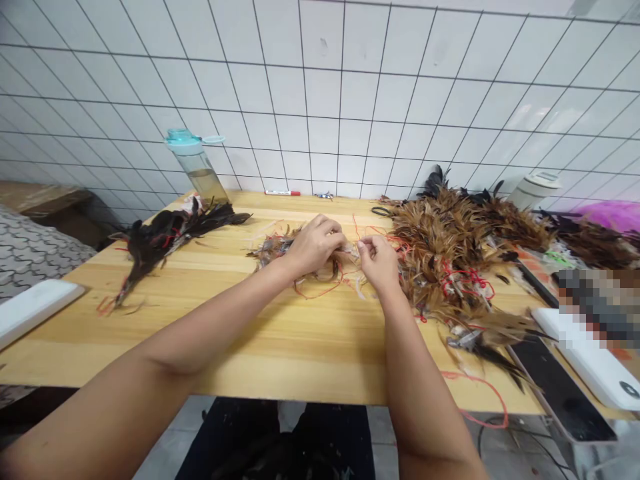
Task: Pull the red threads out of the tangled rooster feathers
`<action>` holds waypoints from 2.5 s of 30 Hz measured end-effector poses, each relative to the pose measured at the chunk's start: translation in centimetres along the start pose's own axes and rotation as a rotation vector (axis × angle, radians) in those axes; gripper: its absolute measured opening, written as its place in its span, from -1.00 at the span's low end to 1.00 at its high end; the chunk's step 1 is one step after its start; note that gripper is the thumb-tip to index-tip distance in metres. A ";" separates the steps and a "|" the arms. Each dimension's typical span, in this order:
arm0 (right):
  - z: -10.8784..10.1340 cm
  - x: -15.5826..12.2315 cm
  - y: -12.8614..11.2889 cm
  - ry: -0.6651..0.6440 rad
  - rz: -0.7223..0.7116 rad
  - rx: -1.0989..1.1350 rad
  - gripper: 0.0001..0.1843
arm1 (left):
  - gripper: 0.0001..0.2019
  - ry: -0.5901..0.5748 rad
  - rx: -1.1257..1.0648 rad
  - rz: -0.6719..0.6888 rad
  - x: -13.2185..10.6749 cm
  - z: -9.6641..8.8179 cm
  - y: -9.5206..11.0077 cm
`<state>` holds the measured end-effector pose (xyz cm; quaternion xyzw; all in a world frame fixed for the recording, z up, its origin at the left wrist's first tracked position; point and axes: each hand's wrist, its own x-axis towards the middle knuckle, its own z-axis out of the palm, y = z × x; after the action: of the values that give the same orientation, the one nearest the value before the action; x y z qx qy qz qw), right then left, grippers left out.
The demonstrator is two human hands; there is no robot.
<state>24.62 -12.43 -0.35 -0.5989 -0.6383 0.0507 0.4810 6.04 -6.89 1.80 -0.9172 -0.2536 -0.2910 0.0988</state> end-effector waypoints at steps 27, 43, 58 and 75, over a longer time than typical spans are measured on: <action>6.4 -3.4 -3.9 -0.339 0.618 1.084 -0.58 | -0.65 -0.052 -1.305 -0.652 -4.8 0.7 -0.2; 4.5 -2.6 -3.0 -0.097 -0.056 0.006 -0.74 | -0.88 -0.341 -0.061 -0.208 -5.8 -0.4 -0.5; 3.9 -2.0 -1.9 -0.458 -0.205 -0.229 -0.68 | -0.95 -0.043 -0.583 -0.291 -5.4 -0.8 -1.1; 3.9 -1.6 -2.0 -0.439 -0.143 0.001 -0.77 | -0.85 -0.156 -0.957 -0.500 -5.5 -0.1 -2.0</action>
<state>20.24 -12.31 -2.07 -0.5263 -0.7685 0.1460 0.3332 1.09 -7.48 -1.22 -0.7904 -0.3097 -0.3195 -0.4211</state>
